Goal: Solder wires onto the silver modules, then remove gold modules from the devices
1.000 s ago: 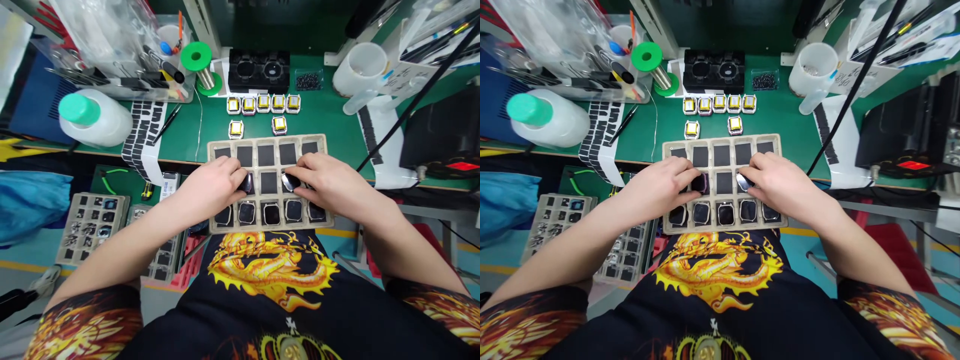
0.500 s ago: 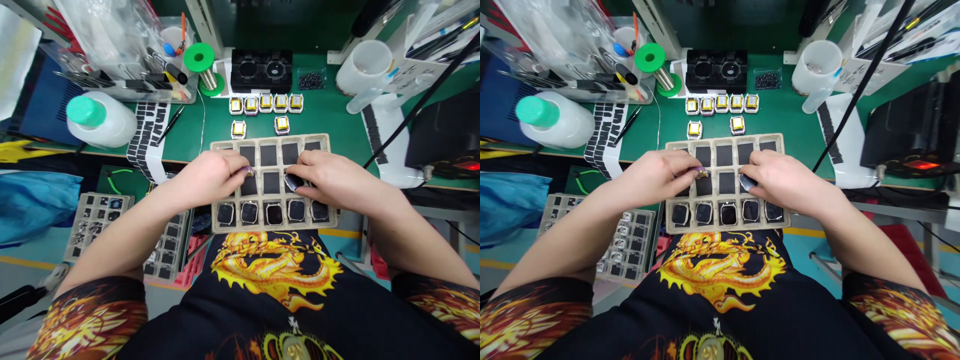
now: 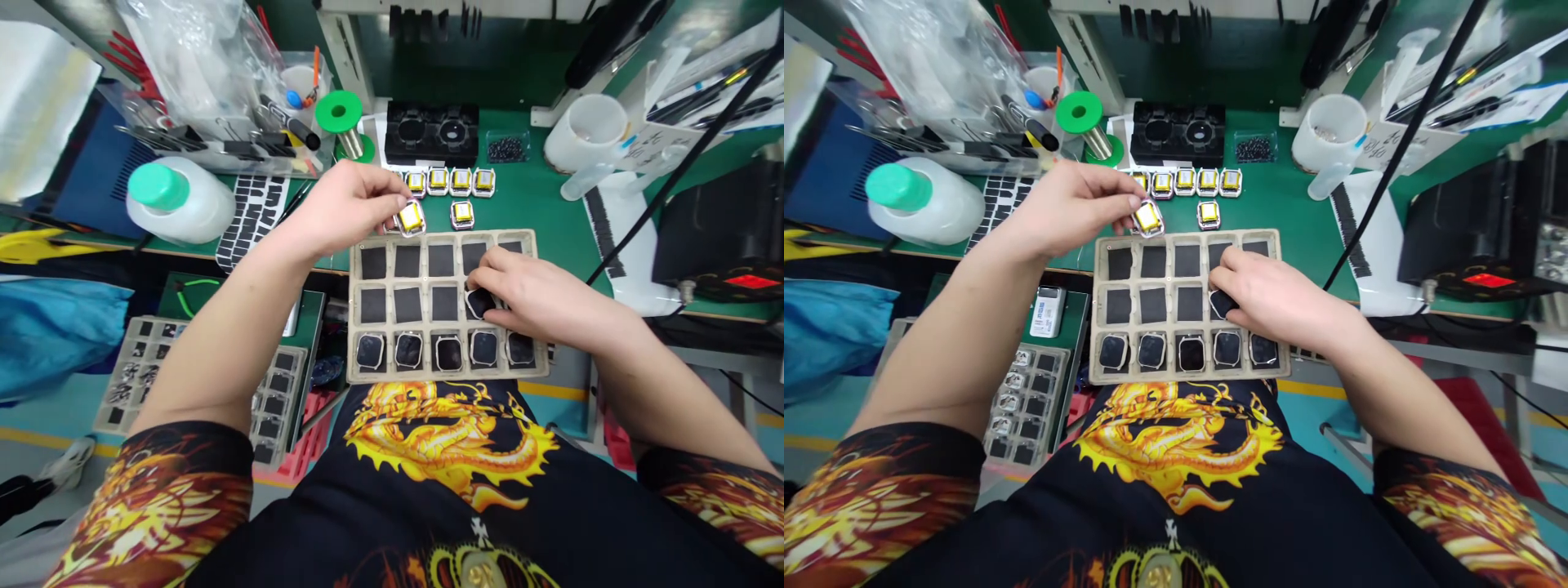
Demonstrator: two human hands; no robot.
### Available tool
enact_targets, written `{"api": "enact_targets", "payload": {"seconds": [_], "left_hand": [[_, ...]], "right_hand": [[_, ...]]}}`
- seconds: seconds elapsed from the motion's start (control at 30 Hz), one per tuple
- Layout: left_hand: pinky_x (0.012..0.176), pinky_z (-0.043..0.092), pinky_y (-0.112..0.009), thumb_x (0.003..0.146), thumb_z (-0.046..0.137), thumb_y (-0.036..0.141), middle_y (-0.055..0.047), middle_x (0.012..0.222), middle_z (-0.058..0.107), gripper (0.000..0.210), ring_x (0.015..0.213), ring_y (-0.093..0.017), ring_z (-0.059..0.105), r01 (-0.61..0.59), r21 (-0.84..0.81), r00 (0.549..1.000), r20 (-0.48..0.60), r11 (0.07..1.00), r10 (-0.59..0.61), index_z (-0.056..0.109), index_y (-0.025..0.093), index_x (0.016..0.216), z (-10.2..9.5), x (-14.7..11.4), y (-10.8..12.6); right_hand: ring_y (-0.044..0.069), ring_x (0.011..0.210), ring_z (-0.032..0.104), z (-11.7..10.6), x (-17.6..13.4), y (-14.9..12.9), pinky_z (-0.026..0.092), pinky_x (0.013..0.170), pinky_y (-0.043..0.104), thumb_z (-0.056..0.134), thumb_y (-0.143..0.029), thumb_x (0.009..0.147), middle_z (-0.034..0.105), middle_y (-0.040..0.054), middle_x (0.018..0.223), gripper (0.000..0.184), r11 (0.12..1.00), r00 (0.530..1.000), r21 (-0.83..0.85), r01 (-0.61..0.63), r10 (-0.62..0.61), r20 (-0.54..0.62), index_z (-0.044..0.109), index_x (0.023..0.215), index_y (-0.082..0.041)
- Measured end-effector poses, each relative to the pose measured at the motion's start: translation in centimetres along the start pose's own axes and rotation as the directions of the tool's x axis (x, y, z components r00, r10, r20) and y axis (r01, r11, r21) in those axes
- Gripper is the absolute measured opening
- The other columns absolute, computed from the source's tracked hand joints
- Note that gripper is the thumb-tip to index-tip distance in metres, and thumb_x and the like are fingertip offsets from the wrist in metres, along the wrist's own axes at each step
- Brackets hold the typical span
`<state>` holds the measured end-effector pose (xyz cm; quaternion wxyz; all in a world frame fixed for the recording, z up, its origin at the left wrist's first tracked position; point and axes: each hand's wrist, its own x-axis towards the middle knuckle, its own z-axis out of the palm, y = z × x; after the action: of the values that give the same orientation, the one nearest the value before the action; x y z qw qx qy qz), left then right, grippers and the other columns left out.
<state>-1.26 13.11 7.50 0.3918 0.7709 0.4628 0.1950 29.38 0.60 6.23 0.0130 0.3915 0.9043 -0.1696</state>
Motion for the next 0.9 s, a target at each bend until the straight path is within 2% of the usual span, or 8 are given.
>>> {"api": "enact_targets", "payload": {"seconds": [0.13, 0.33, 0.53, 0.63, 0.67, 0.73, 0.8, 0.9], "left_hand": [[0.093, 0.059, -0.039, 0.100, 0.058, 0.029, -0.006, 0.092, 0.077, 0.027, 0.093, -0.024, 0.071, -0.095, 0.169, 0.994, -0.039, 0.981, 0.103, 0.080, 0.017, 0.110, 0.6, 2.7, -0.5], [0.100, 0.057, -0.042, 0.099, 0.052, 0.023, -0.009, 0.105, 0.079, 0.030, 0.103, -0.026, 0.071, -0.159, 0.342, 0.987, 0.038, 0.926, 0.156, 0.080, 0.017, 0.106, 3.0, 4.7, -2.0], [0.103, 0.056, -0.046, 0.104, 0.053, 0.025, -0.014, 0.118, 0.075, 0.030, 0.112, -0.029, 0.070, -0.208, 0.464, 0.960, -0.073, 0.861, 0.270, 0.080, 0.017, 0.112, 4.2, 3.4, -2.3], [0.101, 0.056, -0.046, 0.107, 0.053, 0.027, -0.014, 0.118, 0.073, 0.029, 0.113, -0.029, 0.069, -0.230, 0.463, 0.943, -0.112, 0.856, 0.314, 0.078, 0.016, 0.115, 4.1, 1.4, -1.2], [0.100, 0.056, -0.045, 0.108, 0.053, 0.029, -0.013, 0.116, 0.073, 0.029, 0.112, -0.029, 0.069, -0.244, 0.460, 0.939, -0.107, 0.854, 0.326, 0.078, 0.016, 0.114, 4.0, 0.6, -0.7], [0.095, 0.056, -0.043, 0.111, 0.053, 0.033, -0.011, 0.109, 0.072, 0.030, 0.106, -0.027, 0.069, -0.295, 0.458, 0.934, -0.048, 0.838, 0.355, 0.078, 0.016, 0.111, 4.2, -1.3, 0.2], [0.089, 0.056, -0.041, 0.113, 0.054, 0.035, -0.010, 0.103, 0.072, 0.031, 0.099, -0.025, 0.068, -0.387, 0.451, 0.914, 0.072, 0.805, 0.399, 0.077, 0.016, 0.110, 4.8, -3.4, 0.8], [0.088, 0.058, -0.040, 0.116, 0.052, 0.036, -0.011, 0.105, 0.071, 0.032, 0.100, -0.024, 0.067, -0.518, 0.410, 0.855, 0.239, 0.751, 0.460, 0.076, 0.015, 0.111, 6.3, -6.5, 1.3]], "right_hand": [[0.029, 0.102, 0.065, -0.3, 0.3, -0.2, 0.052, 0.081, 0.041, 0.075, -0.019, 0.090, 0.062, 0.0125, 0.125, 0.034, 0.999, 1.000, 0.031, 0.011, -0.010, -0.021, 0.059, 0.120, -0.021], [0.025, 0.097, 0.066, -0.3, 0.9, 0.6, 0.051, 0.081, 0.038, 0.076, -0.023, 0.093, 0.069, 0.0064, 0.112, 0.028, 0.988, 1.000, 0.155, 0.013, -0.015, 0.009, 0.059, 0.115, -0.024], [0.022, 0.092, 0.068, -2.0, 1.0, 1.2, 0.050, 0.083, 0.037, 0.064, -0.030, 0.104, 0.073, 0.0033, 0.103, 0.008, 0.962, 0.997, 0.264, 0.071, -0.078, 0.018, 0.071, 0.102, -0.026], [0.022, 0.089, 0.068, -3.4, 1.5, 1.3, 0.049, 0.081, 0.037, 0.065, -0.032, 0.103, 0.074, 0.0037, 0.097, 0.013, 0.967, 0.990, 0.256, 0.019, 0.017, -0.139, 0.074, 0.099, -0.025], [0.022, 0.089, 0.068, -3.7, 1.9, 1.5, 0.050, 0.080, 0.038, 0.065, -0.032, 0.102, 0.074, 0.0048, 0.098, 0.013, 0.970, 0.968, 0.241, -0.035, 0.093, -0.233, 0.075, 0.100, -0.024], [0.025, 0.091, 0.069, -3.6, 2.7, 2.3, 0.050, 0.081, 0.040, 0.066, -0.030, 0.100, 0.074, 0.0081, 0.099, 0.014, 0.963, 0.872, 0.189, -0.192, 0.256, -0.417, 0.077, 0.103, -0.022], [0.029, 0.096, 0.068, -2.9, 3.8, 3.4, 0.050, 0.082, 0.043, 0.064, -0.028, 0.100, 0.074, 0.0116, 0.103, 0.016, 0.935, 0.788, 0.127, -0.330, 0.347, -0.509, 0.077, 0.106, -0.020], [0.034, 0.106, 0.067, -1.2, 5.1, 4.9, 0.052, 0.086, 0.048, 0.056, -0.026, 0.104, 0.074, 0.0150, 0.115, 0.023, 0.909, 0.773, 0.062, -0.411, 0.384, -0.504, 0.076, 0.113, -0.022]]}}
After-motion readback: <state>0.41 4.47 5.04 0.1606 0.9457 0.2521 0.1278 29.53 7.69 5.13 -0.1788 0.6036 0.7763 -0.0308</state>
